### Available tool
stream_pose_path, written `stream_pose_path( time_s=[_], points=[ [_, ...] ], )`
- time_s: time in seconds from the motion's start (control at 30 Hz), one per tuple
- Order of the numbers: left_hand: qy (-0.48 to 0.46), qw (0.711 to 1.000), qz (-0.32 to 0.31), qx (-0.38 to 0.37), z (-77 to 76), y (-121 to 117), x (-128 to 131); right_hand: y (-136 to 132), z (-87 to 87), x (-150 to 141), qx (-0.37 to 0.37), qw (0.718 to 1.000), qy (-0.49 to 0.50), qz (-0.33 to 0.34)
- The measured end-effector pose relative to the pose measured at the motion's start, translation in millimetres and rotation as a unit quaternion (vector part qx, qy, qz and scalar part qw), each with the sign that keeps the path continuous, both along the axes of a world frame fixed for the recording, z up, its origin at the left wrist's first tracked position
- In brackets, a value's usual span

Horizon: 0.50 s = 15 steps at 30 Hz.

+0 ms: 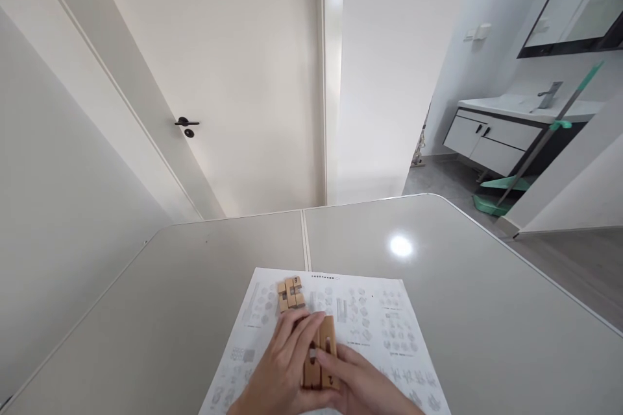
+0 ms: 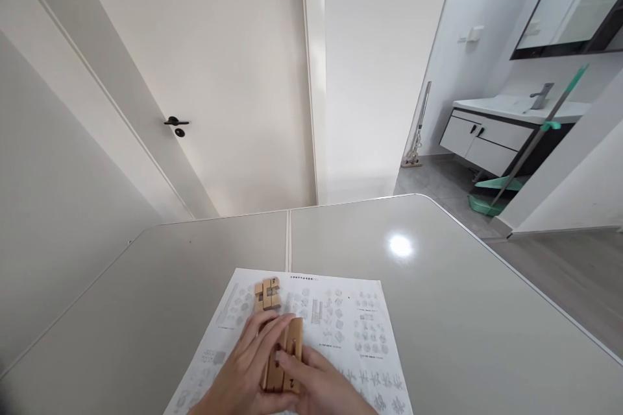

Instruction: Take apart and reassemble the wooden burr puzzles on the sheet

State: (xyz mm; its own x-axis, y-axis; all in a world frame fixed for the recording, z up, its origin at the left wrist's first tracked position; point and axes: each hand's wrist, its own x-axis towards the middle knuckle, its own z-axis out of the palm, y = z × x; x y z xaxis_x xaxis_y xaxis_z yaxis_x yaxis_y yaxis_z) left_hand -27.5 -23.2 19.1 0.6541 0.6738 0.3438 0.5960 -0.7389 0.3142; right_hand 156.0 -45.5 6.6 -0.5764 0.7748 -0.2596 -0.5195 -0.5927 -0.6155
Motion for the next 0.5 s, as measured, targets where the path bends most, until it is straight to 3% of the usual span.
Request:
stream_pose_path(
  time_s=[0.17, 0.33, 0.5],
  points=[
    [-0.019, 0.999, -0.020, -0.034, 0.6, 8, 25, 0, 1.1, 3, -0.042, 0.996, 0.005, -0.074],
    [-0.024, 0.991, -0.014, -0.128, -1.9, 4, 30, -5, -11.9, 17, -0.069, 0.993, -0.002, -0.098],
    [-0.051, 0.973, 0.021, -0.224, -1.6, -2, 26, -10, -2.7, 33, -0.072, 0.993, -0.011, -0.091]
  ],
)
